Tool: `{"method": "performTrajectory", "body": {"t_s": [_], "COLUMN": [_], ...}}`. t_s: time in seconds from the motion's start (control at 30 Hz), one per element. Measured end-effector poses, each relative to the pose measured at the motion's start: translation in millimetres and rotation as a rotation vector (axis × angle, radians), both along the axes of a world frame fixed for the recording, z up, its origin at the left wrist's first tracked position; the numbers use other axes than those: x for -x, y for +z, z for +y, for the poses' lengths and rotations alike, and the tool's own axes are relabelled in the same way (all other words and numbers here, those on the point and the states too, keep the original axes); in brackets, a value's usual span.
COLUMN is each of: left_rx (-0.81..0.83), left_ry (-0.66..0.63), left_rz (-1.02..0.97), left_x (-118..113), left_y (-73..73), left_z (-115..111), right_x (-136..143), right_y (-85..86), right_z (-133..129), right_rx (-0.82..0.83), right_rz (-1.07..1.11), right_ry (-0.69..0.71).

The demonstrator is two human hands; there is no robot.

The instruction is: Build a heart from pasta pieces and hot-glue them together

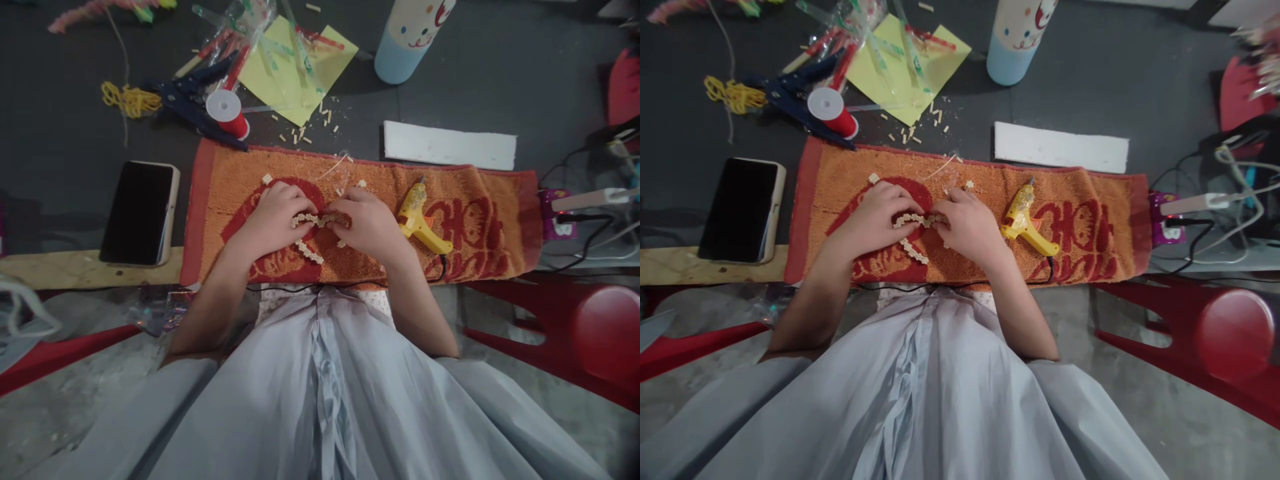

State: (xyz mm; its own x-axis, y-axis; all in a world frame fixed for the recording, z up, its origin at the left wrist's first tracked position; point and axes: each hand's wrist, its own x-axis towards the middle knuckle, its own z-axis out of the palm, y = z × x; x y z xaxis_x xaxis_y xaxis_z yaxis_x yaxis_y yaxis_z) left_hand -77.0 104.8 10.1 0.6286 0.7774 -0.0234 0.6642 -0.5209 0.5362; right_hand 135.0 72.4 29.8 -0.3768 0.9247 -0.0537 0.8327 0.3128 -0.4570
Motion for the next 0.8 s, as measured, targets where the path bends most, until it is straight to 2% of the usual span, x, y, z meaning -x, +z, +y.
{"method": "performTrajectory", "body": {"t_s": [0.8], "left_rx": [0.015], "left_ry": [0.026], "left_rz": [-0.027], "left_x": [1.7], "left_y": [-2.1], "left_z": [-0.2], "right_x": [1.0], "right_y": [-2.3], "right_z": [-0.2], "right_rx": [0.004], "right_rz": [0.033], "right_ry": [0.006]}}
